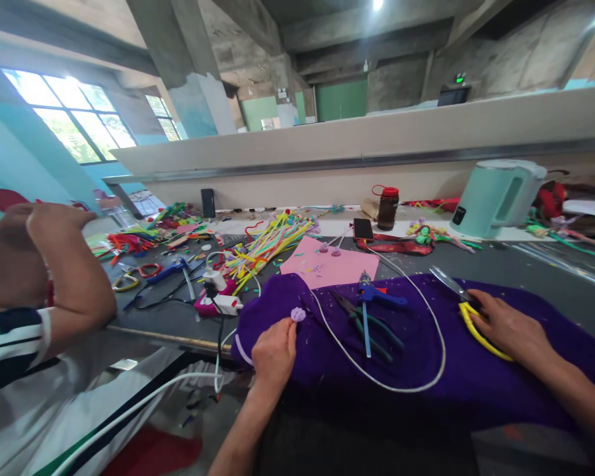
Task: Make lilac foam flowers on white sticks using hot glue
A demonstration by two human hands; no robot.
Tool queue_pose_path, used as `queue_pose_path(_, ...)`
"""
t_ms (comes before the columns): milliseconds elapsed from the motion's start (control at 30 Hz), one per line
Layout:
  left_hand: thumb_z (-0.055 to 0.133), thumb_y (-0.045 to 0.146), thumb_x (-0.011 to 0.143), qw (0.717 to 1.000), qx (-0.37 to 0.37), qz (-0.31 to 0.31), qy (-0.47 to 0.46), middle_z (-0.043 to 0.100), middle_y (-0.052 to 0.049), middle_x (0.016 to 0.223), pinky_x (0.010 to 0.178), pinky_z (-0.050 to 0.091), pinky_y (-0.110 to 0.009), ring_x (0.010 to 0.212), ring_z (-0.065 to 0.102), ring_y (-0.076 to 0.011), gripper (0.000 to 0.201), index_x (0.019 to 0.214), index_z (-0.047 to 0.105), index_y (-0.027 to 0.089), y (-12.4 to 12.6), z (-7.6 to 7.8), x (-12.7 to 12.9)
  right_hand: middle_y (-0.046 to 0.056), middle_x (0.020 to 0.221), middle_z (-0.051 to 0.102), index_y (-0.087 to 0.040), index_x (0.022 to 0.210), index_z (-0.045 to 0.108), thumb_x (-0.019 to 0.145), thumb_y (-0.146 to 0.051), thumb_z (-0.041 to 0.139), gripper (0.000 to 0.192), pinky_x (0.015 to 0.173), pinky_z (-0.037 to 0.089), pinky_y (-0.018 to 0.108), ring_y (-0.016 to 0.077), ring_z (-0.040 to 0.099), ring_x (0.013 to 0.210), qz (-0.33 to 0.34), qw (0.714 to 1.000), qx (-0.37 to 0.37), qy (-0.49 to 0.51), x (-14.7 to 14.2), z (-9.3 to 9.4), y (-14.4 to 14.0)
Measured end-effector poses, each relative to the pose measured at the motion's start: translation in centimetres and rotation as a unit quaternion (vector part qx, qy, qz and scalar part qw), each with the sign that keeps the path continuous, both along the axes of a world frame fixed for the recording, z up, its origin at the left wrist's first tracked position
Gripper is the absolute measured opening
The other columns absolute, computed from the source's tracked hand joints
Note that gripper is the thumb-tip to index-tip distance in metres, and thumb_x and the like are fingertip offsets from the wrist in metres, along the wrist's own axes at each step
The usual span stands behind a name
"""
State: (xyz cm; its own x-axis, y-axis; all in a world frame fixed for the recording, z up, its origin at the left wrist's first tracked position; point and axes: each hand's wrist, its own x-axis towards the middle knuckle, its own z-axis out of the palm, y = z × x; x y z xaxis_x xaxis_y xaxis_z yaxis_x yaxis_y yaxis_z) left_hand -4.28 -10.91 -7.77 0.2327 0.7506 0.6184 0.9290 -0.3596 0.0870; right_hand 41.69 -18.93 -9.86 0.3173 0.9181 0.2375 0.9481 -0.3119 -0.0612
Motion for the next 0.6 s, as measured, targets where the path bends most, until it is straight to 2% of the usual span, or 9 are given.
queue_pose_path(167, 0.041, 0.031, 0.088, 1.0, -0.025, 0.016, -0.002, 0.067, -0.004, 0.07, 0.06, 0.034, -0.027, 0.065, 0.061, -0.0188, 0.024, 0.085, 0.062, 0.02, 0.4, 0.5, 0.7, 0.015, 0.104, 0.062, -0.017, 0.127, 0.041, 0.086, -0.044, 0.037, 0.049, 0.062, 0.044, 0.034, 0.03, 0.062, 0.087, 0.006, 1.0, -0.001, -0.015, 0.5, 0.6, 1.3)
queue_pose_path(500, 0.039, 0.032, 0.088, 0.995, -0.072, 0.043, -0.049, 0.068, -0.005, 0.072, 0.057, 0.032, -0.026, 0.066, 0.062, -0.0194, 0.026, 0.087, 0.061, 0.02, 0.8, 0.7, 1.0, 0.012, 0.1, 0.065, -0.021, 0.125, 0.043, 0.085, -0.044, 0.038, 0.047, 0.062, 0.046, 0.034, 0.029, 0.062, 0.084, -0.029, 0.999, -0.01, -0.007, 1.1, 0.9, 3.3)
queue_pose_path(600, 0.04, 0.033, 0.087, 0.987, -0.109, 0.028, -0.115, 0.069, -0.007, 0.074, 0.059, 0.035, -0.027, 0.069, 0.063, -0.0203, 0.026, 0.086, 0.062, 0.019, 0.9, 1.0, 0.7, 0.012, 0.101, 0.064, -0.02, 0.125, 0.043, 0.084, -0.044, 0.039, 0.048, 0.063, 0.047, 0.035, 0.0292, 0.062, 0.085, -0.033, 0.999, -0.002, -0.006, 1.2, 1.0, 3.9)
